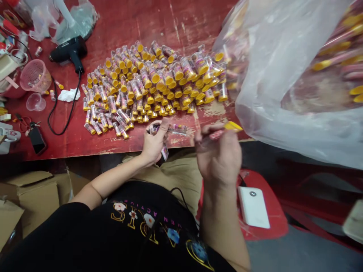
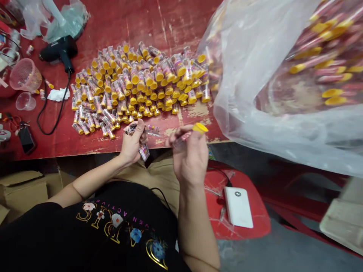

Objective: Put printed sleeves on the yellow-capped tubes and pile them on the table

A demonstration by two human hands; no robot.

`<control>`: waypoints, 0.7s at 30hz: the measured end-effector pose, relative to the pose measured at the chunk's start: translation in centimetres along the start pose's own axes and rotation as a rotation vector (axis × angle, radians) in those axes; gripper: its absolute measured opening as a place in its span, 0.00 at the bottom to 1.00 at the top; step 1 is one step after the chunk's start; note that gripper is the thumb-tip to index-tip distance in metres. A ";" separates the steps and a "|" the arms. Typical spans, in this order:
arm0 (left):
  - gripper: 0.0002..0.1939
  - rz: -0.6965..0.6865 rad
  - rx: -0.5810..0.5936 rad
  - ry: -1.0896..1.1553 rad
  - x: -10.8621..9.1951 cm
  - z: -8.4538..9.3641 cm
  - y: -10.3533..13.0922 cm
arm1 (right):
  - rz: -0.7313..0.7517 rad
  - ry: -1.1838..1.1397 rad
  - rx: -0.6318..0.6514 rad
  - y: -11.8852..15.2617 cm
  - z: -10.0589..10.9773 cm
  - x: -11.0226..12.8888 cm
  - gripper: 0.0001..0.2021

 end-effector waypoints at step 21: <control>0.28 0.254 0.215 -0.027 0.0 0.2 0.6 | 0.344 0.076 -0.047 1.1 1.6 0.8 0.16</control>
Point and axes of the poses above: each hand's wrist, its own y-axis away from the middle knuckle, its own z-axis out of the back of the hand, x = y × z, the point moved 1 cm from there along -y, towards the middle knuckle, and after that the axes turned 12 degrees about -x, right-handed, at the moved point
